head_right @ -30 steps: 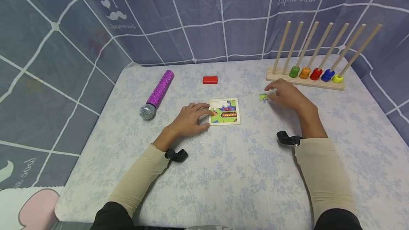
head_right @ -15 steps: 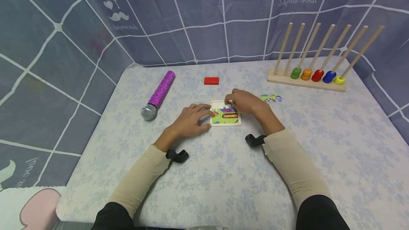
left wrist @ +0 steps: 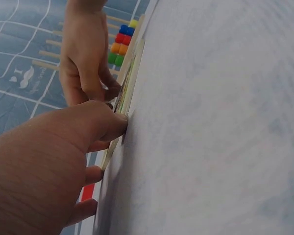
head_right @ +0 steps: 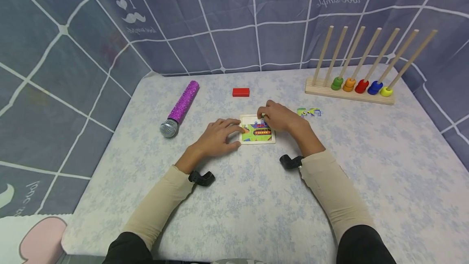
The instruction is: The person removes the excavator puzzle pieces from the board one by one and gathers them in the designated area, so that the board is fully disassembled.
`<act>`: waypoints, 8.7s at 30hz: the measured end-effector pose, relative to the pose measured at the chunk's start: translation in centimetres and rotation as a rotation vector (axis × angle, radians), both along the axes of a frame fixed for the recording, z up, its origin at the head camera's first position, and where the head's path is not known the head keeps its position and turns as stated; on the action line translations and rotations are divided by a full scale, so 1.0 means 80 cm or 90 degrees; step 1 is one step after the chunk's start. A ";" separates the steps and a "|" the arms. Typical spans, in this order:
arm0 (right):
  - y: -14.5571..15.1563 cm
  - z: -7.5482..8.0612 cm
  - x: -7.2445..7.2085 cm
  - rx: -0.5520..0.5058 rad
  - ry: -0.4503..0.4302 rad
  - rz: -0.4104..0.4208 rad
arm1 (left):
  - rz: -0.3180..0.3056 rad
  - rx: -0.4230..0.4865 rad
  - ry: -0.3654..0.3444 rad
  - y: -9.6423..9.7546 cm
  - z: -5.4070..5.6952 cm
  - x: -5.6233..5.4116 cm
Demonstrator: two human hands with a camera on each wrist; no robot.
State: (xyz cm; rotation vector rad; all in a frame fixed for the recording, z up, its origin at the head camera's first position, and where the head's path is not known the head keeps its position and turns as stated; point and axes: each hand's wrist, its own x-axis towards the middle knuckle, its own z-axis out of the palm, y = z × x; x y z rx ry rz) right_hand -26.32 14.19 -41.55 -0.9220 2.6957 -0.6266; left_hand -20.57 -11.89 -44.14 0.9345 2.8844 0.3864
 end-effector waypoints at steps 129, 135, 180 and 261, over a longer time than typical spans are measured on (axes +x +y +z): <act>-0.050 0.007 0.011 -0.024 -0.036 0.056 | 0.008 0.141 -0.074 -0.011 -0.013 -0.009; -0.049 0.005 0.009 -0.047 -0.059 0.066 | 0.010 0.144 -0.076 -0.011 -0.013 -0.009; 0.161 -0.004 0.042 -0.064 0.055 -0.113 | 0.023 0.140 -0.073 -0.008 -0.013 -0.009; -0.028 0.017 0.017 0.007 -0.023 0.026 | 0.013 0.168 -0.082 -0.010 -0.011 -0.007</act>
